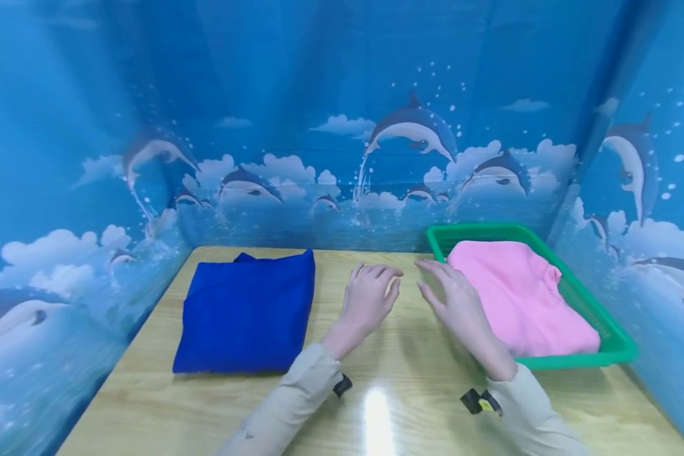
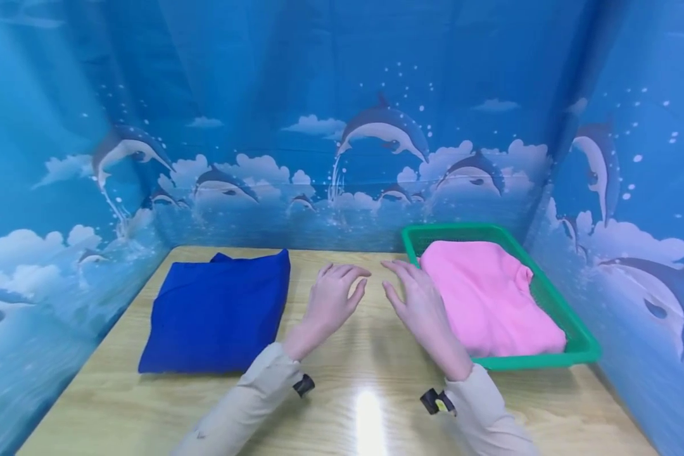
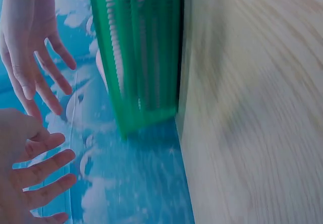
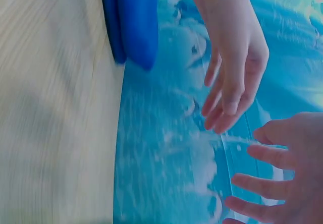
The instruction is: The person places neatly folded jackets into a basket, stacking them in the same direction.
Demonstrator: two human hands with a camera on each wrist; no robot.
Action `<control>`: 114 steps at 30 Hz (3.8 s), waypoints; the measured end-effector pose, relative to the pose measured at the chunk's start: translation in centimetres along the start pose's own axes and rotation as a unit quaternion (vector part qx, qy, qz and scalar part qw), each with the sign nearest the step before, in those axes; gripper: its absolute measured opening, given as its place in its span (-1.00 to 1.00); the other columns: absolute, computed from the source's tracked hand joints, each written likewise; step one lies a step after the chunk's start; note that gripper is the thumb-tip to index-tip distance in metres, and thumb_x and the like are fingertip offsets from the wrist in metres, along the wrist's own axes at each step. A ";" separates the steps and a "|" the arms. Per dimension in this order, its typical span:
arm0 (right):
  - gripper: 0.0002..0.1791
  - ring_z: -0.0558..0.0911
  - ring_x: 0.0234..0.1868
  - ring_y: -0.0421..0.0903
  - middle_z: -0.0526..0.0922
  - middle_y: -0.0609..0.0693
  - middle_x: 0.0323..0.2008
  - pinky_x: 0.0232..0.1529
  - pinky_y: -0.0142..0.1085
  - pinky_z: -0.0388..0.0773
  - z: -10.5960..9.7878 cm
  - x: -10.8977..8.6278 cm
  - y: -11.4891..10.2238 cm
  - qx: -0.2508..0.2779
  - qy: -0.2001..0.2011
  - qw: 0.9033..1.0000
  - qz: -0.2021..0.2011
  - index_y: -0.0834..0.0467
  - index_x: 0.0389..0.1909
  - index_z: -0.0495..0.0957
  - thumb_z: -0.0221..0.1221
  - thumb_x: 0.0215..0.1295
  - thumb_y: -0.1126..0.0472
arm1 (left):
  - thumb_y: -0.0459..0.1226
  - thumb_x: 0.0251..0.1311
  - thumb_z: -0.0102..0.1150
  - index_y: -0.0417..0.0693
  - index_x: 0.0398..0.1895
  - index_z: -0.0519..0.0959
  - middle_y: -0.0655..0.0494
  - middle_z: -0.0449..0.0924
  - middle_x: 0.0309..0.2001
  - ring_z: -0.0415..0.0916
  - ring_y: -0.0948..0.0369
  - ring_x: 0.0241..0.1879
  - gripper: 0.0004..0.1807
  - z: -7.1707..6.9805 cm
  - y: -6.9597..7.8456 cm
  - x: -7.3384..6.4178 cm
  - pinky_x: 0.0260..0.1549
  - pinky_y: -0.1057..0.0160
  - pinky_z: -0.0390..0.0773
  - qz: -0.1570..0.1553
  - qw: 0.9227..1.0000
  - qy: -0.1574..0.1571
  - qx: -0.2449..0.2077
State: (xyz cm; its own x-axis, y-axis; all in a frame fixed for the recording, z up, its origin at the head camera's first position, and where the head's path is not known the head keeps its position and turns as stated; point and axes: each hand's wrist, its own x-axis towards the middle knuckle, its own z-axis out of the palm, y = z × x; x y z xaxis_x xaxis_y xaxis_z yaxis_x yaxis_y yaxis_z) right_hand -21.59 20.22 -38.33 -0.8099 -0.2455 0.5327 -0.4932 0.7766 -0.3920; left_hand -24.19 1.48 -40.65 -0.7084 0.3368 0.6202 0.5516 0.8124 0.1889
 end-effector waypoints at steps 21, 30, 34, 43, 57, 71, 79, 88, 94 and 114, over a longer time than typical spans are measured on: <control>-0.38 0.37 0.39 0.30 0.34 0.29 0.42 0.35 0.26 0.30 10.1 1.6 -8.2 0.075 -0.151 0.986 -0.009 0.07 0.47 0.34 0.22 0.45 0.07 | -0.28 0.37 0.25 -0.05 0.07 0.69 -0.07 0.70 0.06 0.61 -0.08 0.10 -0.74 -8.4 -14.1 -7.6 0.29 -0.32 0.32 -0.156 0.988 0.011 0.007; -0.33 0.27 0.46 0.32 0.21 0.26 0.51 0.35 0.26 0.31 13.7 2.6 -10.8 0.087 -0.216 0.972 -0.041 0.03 0.53 0.26 0.18 0.48 0.01 | -0.27 0.39 0.23 -0.22 0.30 0.52 -0.36 0.44 0.31 0.36 -0.30 0.29 -0.55 -12.0 -20.2 -12.5 0.25 -0.38 0.29 -0.179 0.983 -0.016 0.031; -0.31 0.22 0.50 0.30 0.13 0.19 0.56 0.41 0.21 0.26 14.9 3.1 -11.7 0.077 -0.247 0.965 -0.052 -0.05 0.56 0.21 0.14 0.49 -0.09 | -0.16 0.45 0.16 -0.27 0.39 0.41 -0.46 0.29 0.38 0.25 -0.40 0.33 -0.45 -13.4 -22.2 -14.7 0.24 -0.45 0.22 -0.204 0.977 -0.056 0.037; -0.28 -0.01 0.60 0.22 0.01 0.08 0.61 0.42 0.25 0.22 17.0 2.7 -12.6 0.033 -0.328 0.941 -0.076 -0.14 0.59 0.13 -0.03 0.52 -0.27 | 0.09 0.54 -0.07 -0.22 0.55 0.19 -0.51 0.11 0.46 0.15 -0.47 0.36 -0.26 -14.5 -24.3 -17.1 0.18 -0.48 0.28 -0.266 0.950 -0.160 -0.027; -0.31 -0.01 0.60 0.17 0.03 0.03 0.61 0.45 0.21 0.19 16.6 2.0 -12.4 -0.004 -0.337 0.938 -0.081 -0.18 0.60 0.11 -0.10 0.55 -0.29 | 0.09 0.55 -0.10 -0.19 0.54 0.23 -0.48 0.18 0.44 0.17 -0.44 0.37 -0.29 -14.3 -23.6 -17.3 0.20 -0.47 0.28 -0.272 0.946 -0.173 -0.036; -0.31 0.01 0.60 0.16 0.05 0.04 0.61 0.45 0.19 0.19 15.3 1.0 -11.5 -0.013 -0.335 0.938 -0.083 -0.17 0.60 0.12 -0.10 0.55 -0.28 | -0.03 0.54 0.00 -0.26 0.46 0.33 -0.48 0.29 0.38 0.25 -0.42 0.33 -0.38 -13.1 -22.0 -17.3 0.25 -0.42 0.27 -0.245 0.961 -0.131 -0.017; -0.30 -0.03 0.61 0.15 0.01 0.01 0.62 0.46 0.24 0.14 14.6 0.3 -10.6 -0.007 -0.341 0.938 -0.064 -0.19 0.61 0.08 -0.13 0.55 -0.30 | -0.03 0.54 -0.01 -0.26 0.46 0.34 -0.47 0.29 0.39 0.23 -0.41 0.35 -0.38 -12.6 -20.8 -16.7 0.25 -0.42 0.26 -0.244 0.961 -0.129 -0.020; -0.30 -0.02 0.60 0.18 0.01 0.04 0.61 0.43 0.28 0.16 13.5 -0.4 -9.5 -0.004 -0.335 0.940 -0.058 -0.17 0.60 0.10 -0.11 0.55 -0.29 | -0.04 0.52 0.04 -0.25 0.44 0.37 -0.45 0.32 0.37 0.28 -0.40 0.33 -0.40 -11.4 -19.7 -16.0 0.24 -0.40 0.30 -0.238 0.964 -0.120 -0.024; -0.30 -0.01 0.60 0.20 0.02 0.06 0.61 0.41 0.32 0.15 12.6 -0.8 -8.9 0.001 -0.337 0.940 -0.049 -0.15 0.60 0.11 -0.11 0.55 -0.29 | -0.04 0.51 0.06 -0.25 0.42 0.40 -0.45 0.35 0.35 0.32 -0.38 0.31 -0.41 -10.5 -19.2 -15.6 0.23 -0.38 0.34 -0.229 0.967 -0.114 -0.019; -0.30 -0.03 0.60 0.22 0.00 0.07 0.61 0.40 0.39 0.09 10.1 -2.5 -5.7 0.010 -0.325 0.946 -0.018 -0.13 0.60 0.11 -0.09 0.55 -0.27 | -0.01 0.49 0.08 -0.16 0.43 0.42 -0.36 0.37 0.38 0.32 -0.31 0.35 -0.40 -7.9 -16.3 -13.7 0.26 -0.36 0.33 -0.234 0.965 -0.114 -0.032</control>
State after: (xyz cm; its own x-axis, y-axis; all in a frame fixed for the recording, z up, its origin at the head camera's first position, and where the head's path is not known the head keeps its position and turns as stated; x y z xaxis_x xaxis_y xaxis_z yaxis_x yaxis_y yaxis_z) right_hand -19.95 10.56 -45.07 -0.8137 -0.5807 -0.0246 -0.5242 0.7515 -0.4005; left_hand -20.02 -20.11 -46.24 -0.9611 0.0426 0.2730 0.1689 0.8725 0.4584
